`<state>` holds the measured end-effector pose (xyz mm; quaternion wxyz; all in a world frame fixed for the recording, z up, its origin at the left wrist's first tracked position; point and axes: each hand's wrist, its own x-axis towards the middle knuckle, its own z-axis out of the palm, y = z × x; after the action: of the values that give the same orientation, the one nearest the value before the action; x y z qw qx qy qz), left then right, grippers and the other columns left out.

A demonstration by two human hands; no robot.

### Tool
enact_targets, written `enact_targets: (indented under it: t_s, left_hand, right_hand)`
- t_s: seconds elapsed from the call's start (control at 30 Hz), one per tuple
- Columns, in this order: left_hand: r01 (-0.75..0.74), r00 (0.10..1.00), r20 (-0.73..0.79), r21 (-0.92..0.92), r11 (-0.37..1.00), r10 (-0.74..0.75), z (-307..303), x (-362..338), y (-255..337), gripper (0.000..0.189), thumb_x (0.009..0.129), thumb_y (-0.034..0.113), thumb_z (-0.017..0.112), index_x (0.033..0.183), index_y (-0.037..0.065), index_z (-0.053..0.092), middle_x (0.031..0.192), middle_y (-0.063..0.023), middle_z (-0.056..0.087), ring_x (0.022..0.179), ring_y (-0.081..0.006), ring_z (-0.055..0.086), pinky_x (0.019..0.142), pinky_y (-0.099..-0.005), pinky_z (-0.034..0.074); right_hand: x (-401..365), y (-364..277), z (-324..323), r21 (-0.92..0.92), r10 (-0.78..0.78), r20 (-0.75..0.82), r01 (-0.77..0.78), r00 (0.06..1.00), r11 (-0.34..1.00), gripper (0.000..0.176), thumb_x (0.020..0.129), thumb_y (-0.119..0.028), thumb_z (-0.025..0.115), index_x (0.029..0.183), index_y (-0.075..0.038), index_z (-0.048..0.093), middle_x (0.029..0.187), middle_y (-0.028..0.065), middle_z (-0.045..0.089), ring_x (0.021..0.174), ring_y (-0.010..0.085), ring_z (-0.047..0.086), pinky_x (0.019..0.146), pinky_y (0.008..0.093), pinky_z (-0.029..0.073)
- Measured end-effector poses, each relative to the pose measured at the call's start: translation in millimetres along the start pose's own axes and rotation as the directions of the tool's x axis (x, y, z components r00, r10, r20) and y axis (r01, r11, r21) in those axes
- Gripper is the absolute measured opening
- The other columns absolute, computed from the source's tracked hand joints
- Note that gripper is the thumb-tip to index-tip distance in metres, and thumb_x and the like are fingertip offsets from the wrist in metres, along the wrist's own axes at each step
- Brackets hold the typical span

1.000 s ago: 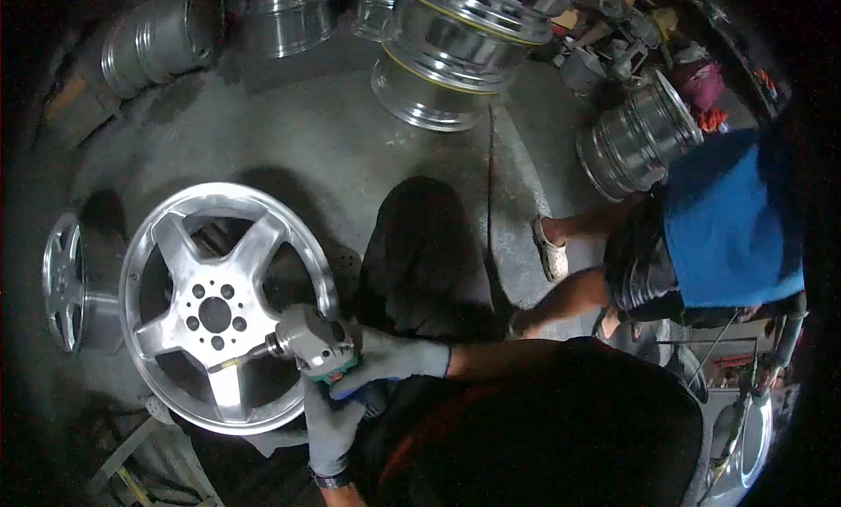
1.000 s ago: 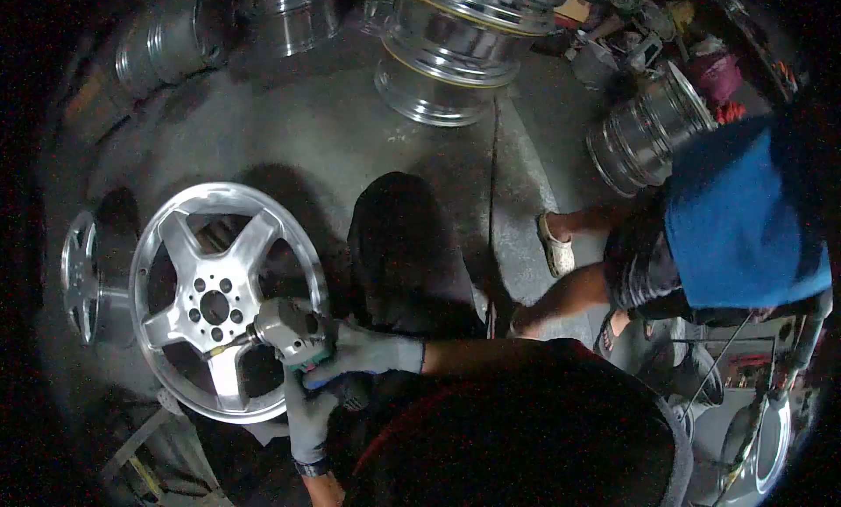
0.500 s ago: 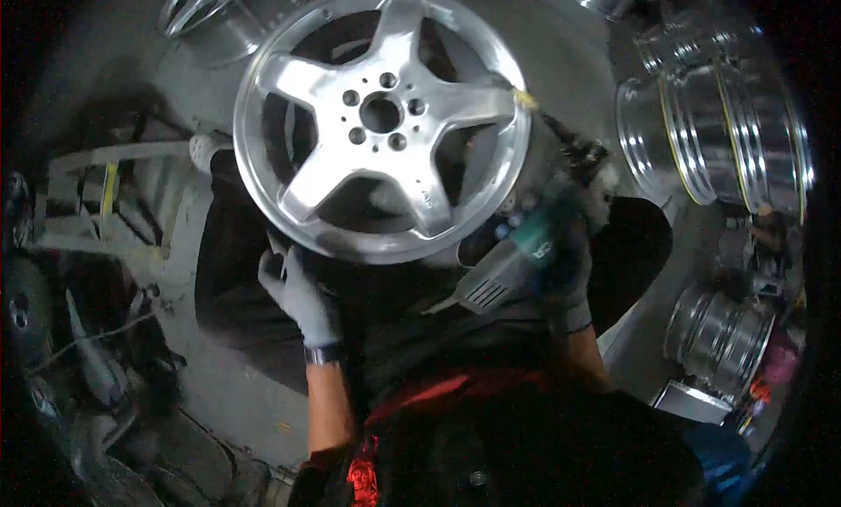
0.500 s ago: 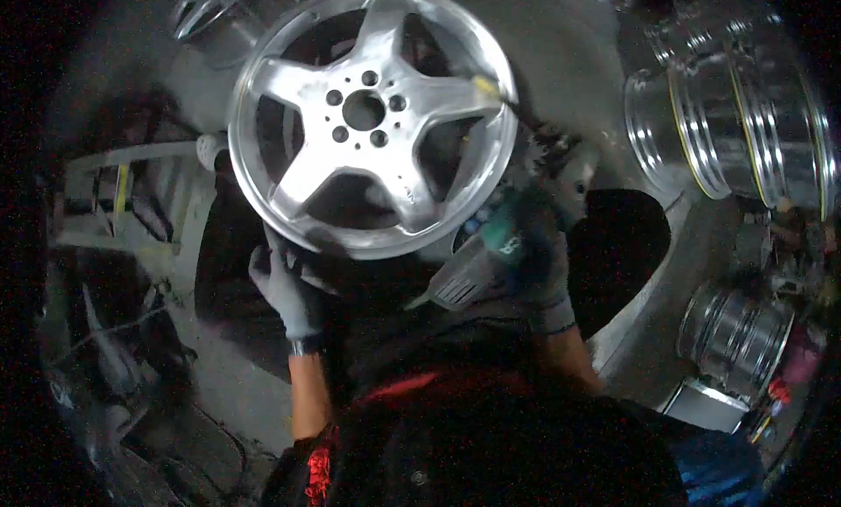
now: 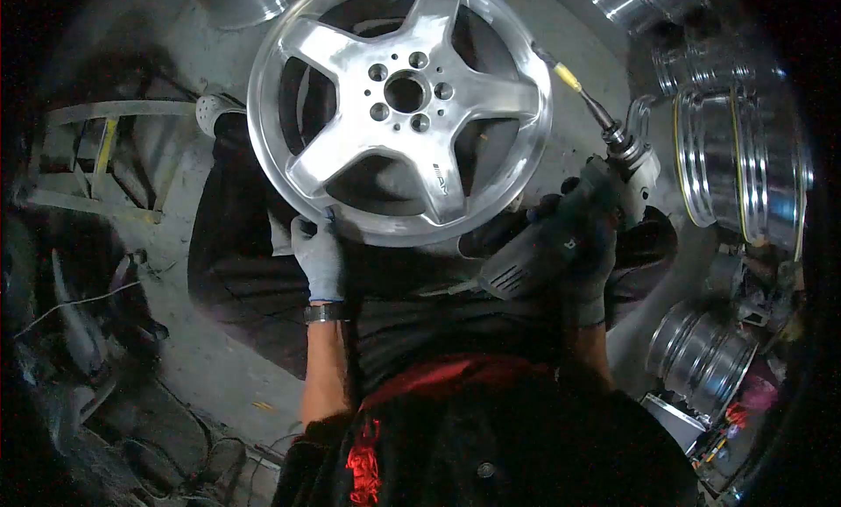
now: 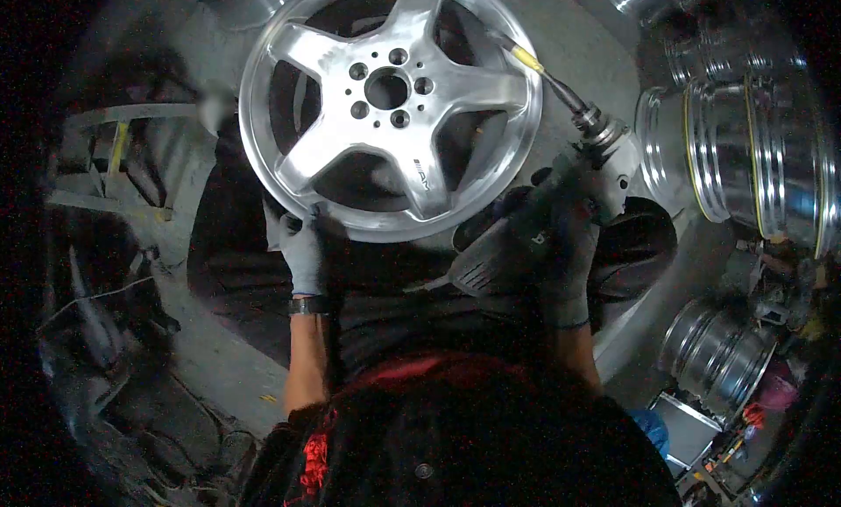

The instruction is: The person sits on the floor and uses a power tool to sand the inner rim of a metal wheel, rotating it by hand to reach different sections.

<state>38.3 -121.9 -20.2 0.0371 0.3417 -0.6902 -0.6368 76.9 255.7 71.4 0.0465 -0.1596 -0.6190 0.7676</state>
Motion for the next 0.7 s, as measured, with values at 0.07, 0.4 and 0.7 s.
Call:
enact_targets:
  t_s: [0.07, 0.4, 0.7]
  left_hand:
    - [-0.042, 0.998, -0.037, 0.015, 0.999, 0.042, 2.2, -3.0, 1.4, 0.029, 0.101, 0.022, 0.075, 0.104, -0.003, 0.061, 0.096, -0.0062, 0.066, 0.088, -0.0142, 0.057, 0.08, -0.0299, 0.049]
    - [-0.003, 0.995, -0.097, 0.071, 0.997, 0.01, 3.2, 0.8, -4.1, 0.029, 0.099, 0.021, 0.077, 0.098, -0.003, 0.061, 0.092, -0.0064, 0.065, 0.085, -0.0144, 0.056, 0.077, -0.0309, 0.049]
    - [0.033, 0.989, -0.145, -0.05, 0.998, -0.04, 7.4, -1.5, -3.6, 0.023, 0.099, 0.016, 0.076, 0.1, -0.003, 0.063, 0.092, -0.0059, 0.067, 0.084, -0.0141, 0.058, 0.077, -0.0317, 0.05]
  right_hand:
    - [1.2, -3.5, -4.9, 0.012, -0.029, -0.02, 0.029, 0.999, 1.0, 0.059, 0.104, -0.04, 0.06, 0.148, -0.002, 0.049, 0.128, 0.0166, 0.066, 0.114, 0.0361, 0.066, 0.096, 0.0474, 0.057]
    - [-16.0, -63.5, 46.7, 0.129, -0.002, -0.209, 0.029, 0.978, 0.991, 0.055, 0.103, -0.03, 0.062, 0.151, -0.007, 0.05, 0.139, 0.015, 0.062, 0.117, 0.0348, 0.067, 0.101, 0.0498, 0.057]
    - [-6.5, -9.9, -71.6, -0.172, -0.101, -0.195, 0.067, 0.976, 0.983, 0.056, 0.089, -0.014, 0.075, 0.139, 0.003, 0.055, 0.119, 0.0181, 0.07, 0.102, 0.0368, 0.073, 0.092, 0.0501, 0.062]
